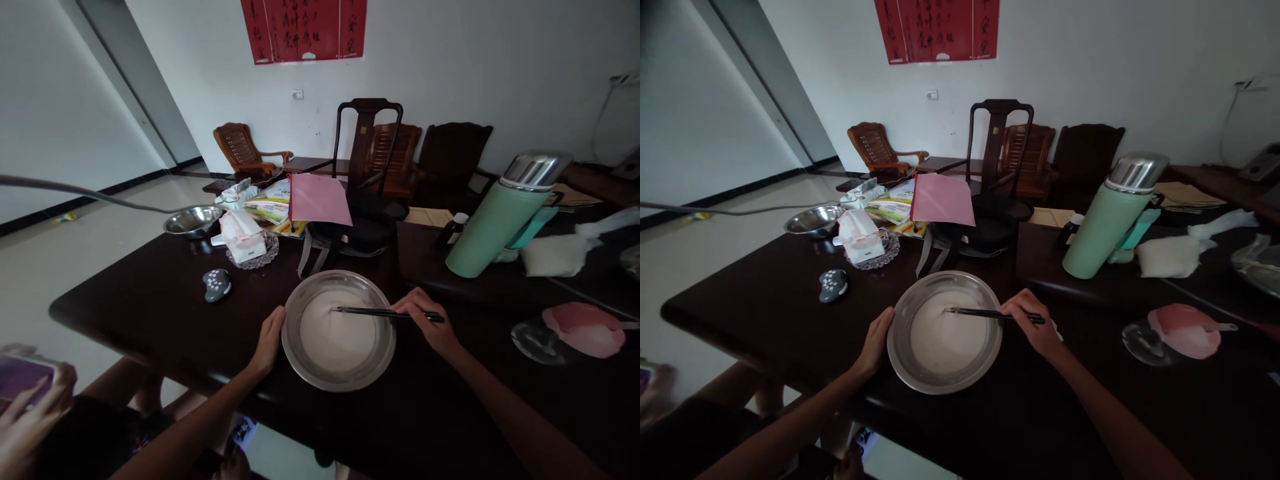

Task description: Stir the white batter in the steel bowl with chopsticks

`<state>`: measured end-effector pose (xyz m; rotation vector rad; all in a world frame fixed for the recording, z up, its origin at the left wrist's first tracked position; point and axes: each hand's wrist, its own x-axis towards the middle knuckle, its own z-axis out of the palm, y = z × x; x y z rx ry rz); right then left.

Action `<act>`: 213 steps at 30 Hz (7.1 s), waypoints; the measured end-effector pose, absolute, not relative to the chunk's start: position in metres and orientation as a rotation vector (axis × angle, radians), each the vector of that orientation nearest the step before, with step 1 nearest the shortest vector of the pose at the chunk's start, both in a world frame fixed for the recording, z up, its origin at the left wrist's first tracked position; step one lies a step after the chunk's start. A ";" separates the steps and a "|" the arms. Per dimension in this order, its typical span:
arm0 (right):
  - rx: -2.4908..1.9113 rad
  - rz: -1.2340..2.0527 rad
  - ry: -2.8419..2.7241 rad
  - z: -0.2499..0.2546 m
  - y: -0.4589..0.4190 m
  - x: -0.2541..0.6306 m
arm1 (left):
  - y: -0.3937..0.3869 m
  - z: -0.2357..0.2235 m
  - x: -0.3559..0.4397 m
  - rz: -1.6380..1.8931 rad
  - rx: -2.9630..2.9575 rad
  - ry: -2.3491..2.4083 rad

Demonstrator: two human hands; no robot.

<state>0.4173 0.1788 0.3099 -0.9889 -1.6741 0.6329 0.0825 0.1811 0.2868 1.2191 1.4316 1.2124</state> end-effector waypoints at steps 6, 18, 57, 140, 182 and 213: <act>-0.893 0.655 -1.638 0.304 0.173 0.427 | 0.181 0.286 0.082 1.202 1.211 1.437; -0.846 0.754 -1.744 0.311 0.175 0.425 | 0.180 0.286 0.084 1.237 1.166 1.404; -0.846 0.726 -1.703 0.312 0.176 0.429 | 0.179 0.286 0.085 1.244 1.164 1.400; -0.928 0.710 -1.786 0.321 0.172 0.425 | 0.179 0.286 0.085 1.261 1.186 1.397; -0.961 0.746 -1.707 0.320 0.171 0.424 | 0.179 0.288 0.086 1.249 1.217 1.432; -0.939 0.769 -1.801 0.314 0.172 0.416 | 0.179 0.286 0.086 1.252 1.209 1.446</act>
